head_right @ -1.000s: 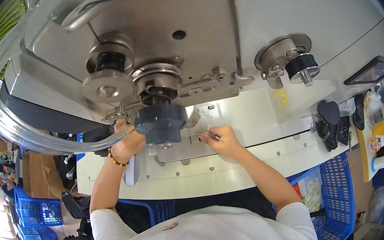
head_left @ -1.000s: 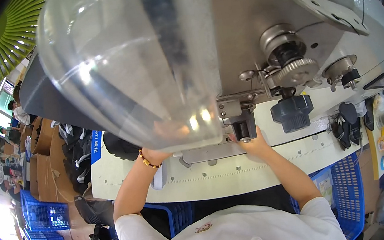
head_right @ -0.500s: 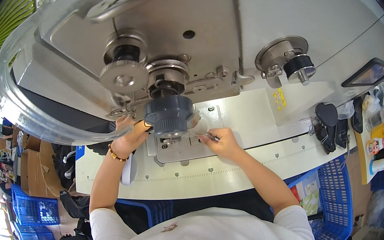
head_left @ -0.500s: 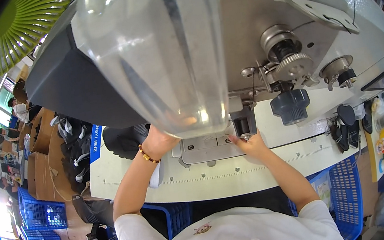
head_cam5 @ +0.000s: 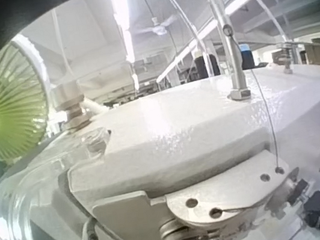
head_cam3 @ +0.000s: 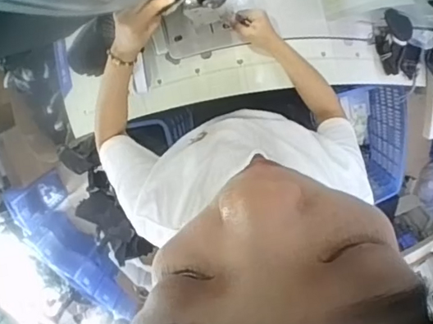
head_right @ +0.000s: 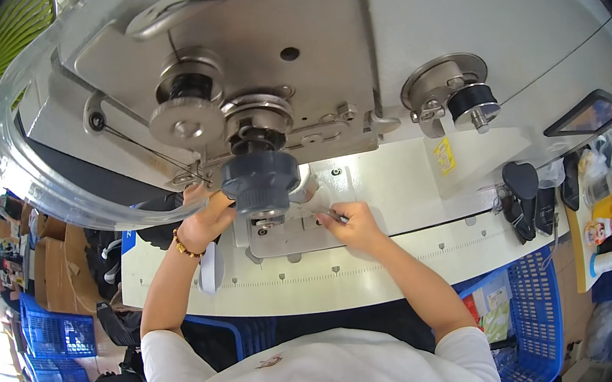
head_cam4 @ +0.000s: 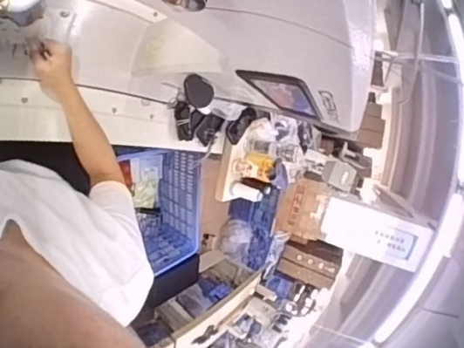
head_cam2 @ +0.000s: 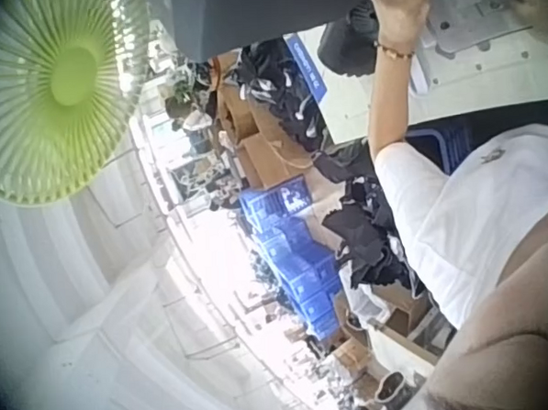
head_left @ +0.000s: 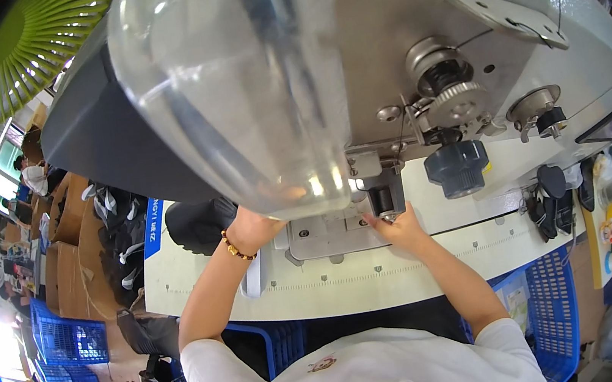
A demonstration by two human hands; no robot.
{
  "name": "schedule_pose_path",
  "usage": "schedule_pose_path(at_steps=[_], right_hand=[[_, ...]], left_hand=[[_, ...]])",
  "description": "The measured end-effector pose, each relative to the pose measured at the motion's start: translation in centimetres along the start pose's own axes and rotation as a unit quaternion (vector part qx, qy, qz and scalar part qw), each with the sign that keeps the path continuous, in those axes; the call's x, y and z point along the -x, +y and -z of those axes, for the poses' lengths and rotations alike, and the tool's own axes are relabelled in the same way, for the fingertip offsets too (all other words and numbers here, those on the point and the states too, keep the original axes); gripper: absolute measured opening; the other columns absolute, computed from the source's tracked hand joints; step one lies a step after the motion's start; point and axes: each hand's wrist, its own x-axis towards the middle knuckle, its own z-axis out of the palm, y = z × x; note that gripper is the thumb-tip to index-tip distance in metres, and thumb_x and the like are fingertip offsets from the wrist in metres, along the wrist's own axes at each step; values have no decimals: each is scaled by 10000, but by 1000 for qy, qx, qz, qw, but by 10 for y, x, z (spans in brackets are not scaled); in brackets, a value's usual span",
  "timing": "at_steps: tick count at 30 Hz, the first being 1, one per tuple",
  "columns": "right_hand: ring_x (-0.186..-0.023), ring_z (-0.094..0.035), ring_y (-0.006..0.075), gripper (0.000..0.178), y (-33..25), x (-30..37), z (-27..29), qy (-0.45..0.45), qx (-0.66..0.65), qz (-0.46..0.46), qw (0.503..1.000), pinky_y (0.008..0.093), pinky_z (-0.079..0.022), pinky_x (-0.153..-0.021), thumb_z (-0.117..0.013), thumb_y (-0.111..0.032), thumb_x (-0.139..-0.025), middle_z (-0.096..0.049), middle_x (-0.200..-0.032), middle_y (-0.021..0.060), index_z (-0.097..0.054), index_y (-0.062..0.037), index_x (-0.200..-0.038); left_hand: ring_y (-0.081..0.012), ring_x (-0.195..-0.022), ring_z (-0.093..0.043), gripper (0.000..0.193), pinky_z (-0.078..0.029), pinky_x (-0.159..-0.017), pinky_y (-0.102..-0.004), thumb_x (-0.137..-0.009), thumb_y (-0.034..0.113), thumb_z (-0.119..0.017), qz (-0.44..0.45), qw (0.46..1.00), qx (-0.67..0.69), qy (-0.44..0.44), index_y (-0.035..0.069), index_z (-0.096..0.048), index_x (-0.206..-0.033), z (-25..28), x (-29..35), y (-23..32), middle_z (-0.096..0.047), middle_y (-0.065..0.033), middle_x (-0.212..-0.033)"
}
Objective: Using a sewing machine to join pieces of a shoe upper.
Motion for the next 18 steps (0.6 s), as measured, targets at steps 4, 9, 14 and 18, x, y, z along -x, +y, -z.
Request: schedule_pose_path(at_steps=[4, 9, 14, 18], right_hand=[[-454, -310, 82, 308, 6, -1, 2, 5, -4, 7, 1000, 263, -279, -411, -640, -182, -746, -389, -440, 46, -500, 24, -565], [-455, -306, 84, 315, 11, -1, 0, -10, 6, -8, 1000, 264, -280, -410, -643, -188, -744, -382, -440, 46, -498, 24, -562], [-448, -303, 87, 327, 15, 0, 6, -16, -22, -21, 999, 267, -282, -407, -641, -204, -748, -378, -434, 52, -498, 23, -559], [-437, -314, 91, 334, -1, 0, 6, -35, 32, -17, 999, 272, -290, -402, -633, -227, -754, -389, -429, 59, -510, 17, -562]], left_hand=[[-241, -740, -569, 229, -460, -611, -323, -630, 32, -638, 18, 1000, -25, -3, 94, -623, -850, -3, 0, -3, -614, -44, -798], [-225, -620, -539, 173, -445, -568, -356, -594, 89, -597, 137, 977, -137, -94, 80, -586, -767, 15, 4, -9, -561, -70, -686], [-219, -757, -574, 205, -476, -553, -297, -661, 80, -531, -91, 942, -275, -167, 70, -572, -861, 54, -19, 27, -571, -88, -807], [-225, -762, -557, 307, -481, -629, -294, -631, 55, -545, -89, 965, -197, -152, 36, -561, -937, 53, -17, 63, -527, -88, -825]])
